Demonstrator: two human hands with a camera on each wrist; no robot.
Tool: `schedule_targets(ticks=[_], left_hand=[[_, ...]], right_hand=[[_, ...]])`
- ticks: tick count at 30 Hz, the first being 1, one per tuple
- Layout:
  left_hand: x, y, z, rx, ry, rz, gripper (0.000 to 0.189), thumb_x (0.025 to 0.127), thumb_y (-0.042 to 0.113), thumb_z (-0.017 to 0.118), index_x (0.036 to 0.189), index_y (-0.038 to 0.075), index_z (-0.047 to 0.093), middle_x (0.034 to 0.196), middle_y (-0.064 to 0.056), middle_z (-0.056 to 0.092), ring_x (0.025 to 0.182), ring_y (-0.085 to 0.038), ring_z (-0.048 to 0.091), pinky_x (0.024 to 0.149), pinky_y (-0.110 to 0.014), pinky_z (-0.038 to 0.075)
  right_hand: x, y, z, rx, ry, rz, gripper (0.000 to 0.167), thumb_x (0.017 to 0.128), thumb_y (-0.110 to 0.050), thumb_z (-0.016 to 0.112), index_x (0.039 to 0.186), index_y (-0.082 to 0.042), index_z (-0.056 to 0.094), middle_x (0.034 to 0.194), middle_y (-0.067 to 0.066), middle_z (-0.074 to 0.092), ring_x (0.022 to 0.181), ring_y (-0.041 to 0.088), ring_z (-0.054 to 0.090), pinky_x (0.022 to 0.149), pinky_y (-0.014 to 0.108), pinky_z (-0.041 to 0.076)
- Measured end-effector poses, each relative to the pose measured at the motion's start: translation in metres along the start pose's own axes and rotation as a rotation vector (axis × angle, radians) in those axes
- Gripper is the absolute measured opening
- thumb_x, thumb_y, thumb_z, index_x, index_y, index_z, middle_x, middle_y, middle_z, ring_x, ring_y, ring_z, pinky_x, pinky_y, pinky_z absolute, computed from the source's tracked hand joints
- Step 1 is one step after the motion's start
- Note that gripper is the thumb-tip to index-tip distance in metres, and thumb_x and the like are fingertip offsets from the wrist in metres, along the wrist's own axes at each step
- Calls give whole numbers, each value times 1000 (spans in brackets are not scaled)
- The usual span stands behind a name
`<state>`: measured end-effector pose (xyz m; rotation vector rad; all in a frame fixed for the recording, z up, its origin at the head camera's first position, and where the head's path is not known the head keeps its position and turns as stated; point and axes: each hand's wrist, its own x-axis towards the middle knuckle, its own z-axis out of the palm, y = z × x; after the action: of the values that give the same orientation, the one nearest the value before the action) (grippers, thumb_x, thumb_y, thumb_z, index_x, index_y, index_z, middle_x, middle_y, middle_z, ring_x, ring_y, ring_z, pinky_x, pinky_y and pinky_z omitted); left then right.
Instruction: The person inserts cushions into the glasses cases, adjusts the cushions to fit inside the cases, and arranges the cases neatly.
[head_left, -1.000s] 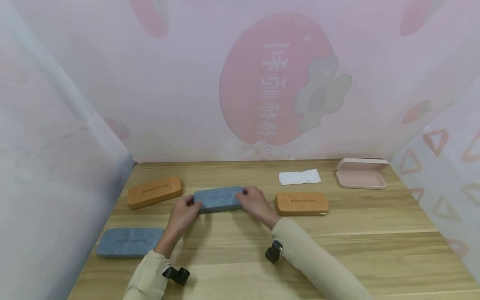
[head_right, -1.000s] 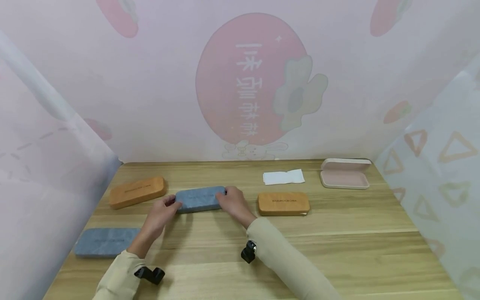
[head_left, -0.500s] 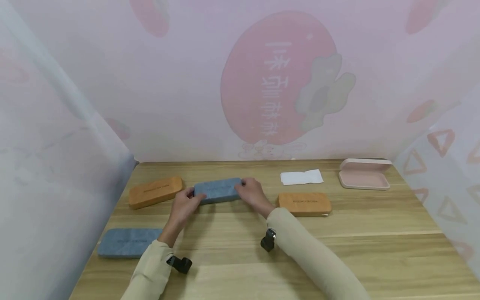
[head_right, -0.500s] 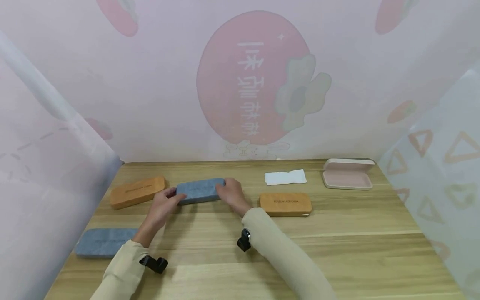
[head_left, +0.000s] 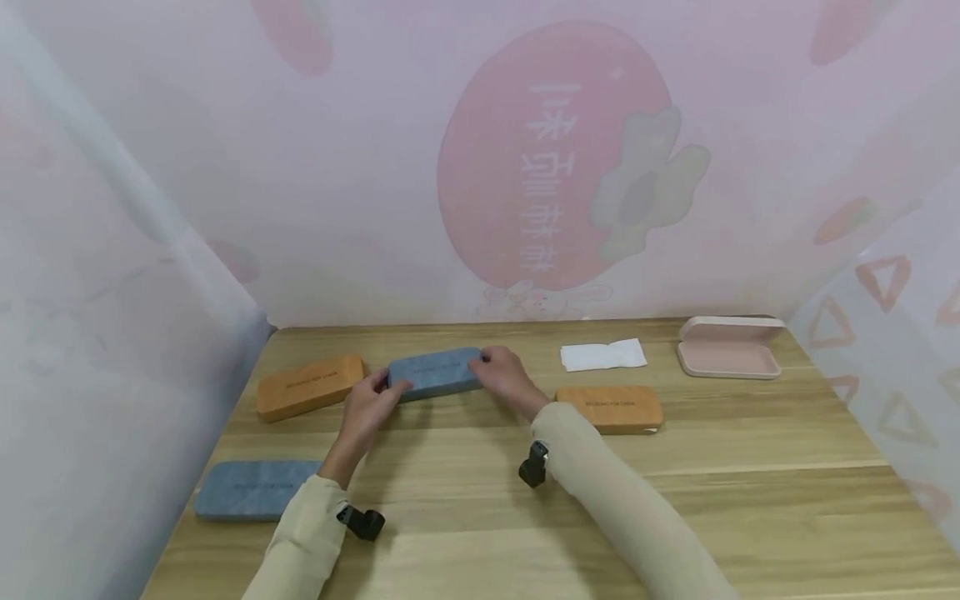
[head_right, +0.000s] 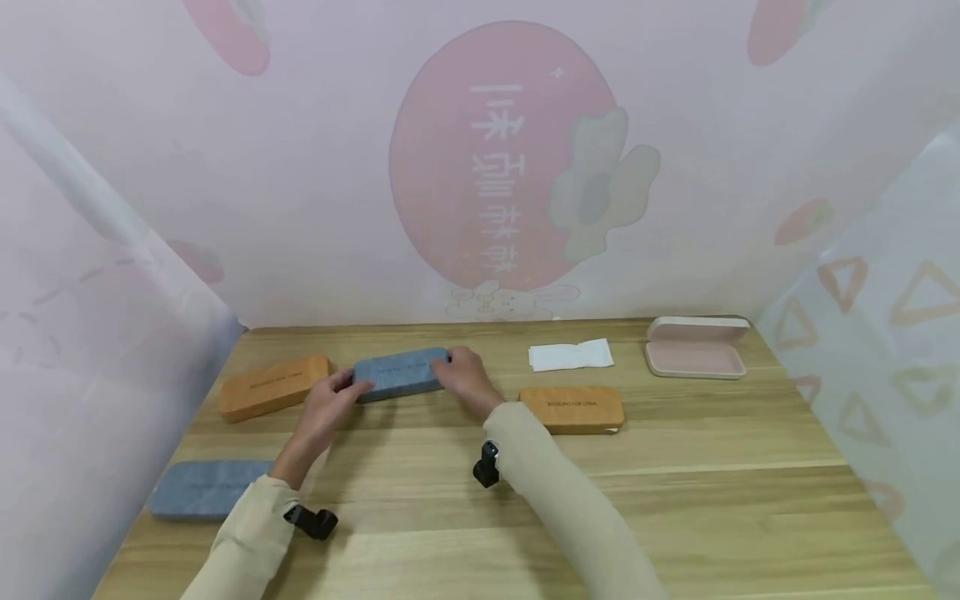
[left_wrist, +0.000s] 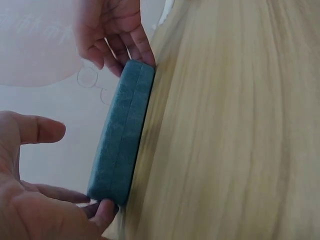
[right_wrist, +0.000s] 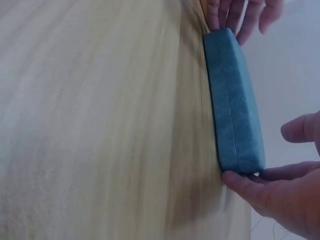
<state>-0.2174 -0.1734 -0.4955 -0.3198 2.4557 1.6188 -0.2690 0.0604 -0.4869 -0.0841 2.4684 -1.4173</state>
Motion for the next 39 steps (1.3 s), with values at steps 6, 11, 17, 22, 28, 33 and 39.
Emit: schedule_targets(ticks=[6,11,17,22,28,33,39], left_hand=[[-15,-5,-1,-10,50,15,68,100,29,60,155,-2,35,157,-24,40,144,-39,41,116,-51,40],[-40,-6,7,62,119,70,57,99,20,57,148,-6,45,140,-27,58,130,-39,57,106,-49,50],[-58,-2,27,79,115,160,47,97,13,62,139,-7,55,127,-26,66,117,-36,65,99,-46,55],[-60,2,53,69,49,186,45,95,11,63,136,-6,58,126,-22,68,115,-33,67,97,-44,56],[-57,20,80,33,-39,242,50,93,14,67,138,-5,57,134,-22,63,120,-35,65,100,-46,54],[-51,37,100,0,-83,292,51,93,20,67,139,-1,58,135,-20,63,119,-33,65,100,-46,54],[-44,64,130,-38,-145,281,51,91,25,66,138,4,61,132,-19,65,118,-30,65,99,-45,55]], right_hand=[[-7,5,-4,29,-7,27,47,101,-32,53,134,1,62,133,16,63,122,28,58,105,47,50],[-19,9,-10,59,0,52,54,101,-36,56,142,1,55,145,18,56,137,34,51,113,50,43],[-39,13,-27,76,21,30,57,101,-37,58,144,0,53,148,15,55,139,32,50,114,49,43],[-51,22,-48,85,57,30,58,100,-37,60,145,-1,53,148,14,55,140,32,49,115,48,42],[-60,41,-80,147,110,26,55,101,-31,59,144,2,52,143,19,59,131,32,57,108,43,48],[-69,63,-106,209,186,57,54,102,-29,57,143,4,51,137,24,61,124,35,61,95,29,54],[-86,81,-136,226,256,93,56,105,-33,52,146,5,48,141,25,58,126,31,61,95,20,54]])
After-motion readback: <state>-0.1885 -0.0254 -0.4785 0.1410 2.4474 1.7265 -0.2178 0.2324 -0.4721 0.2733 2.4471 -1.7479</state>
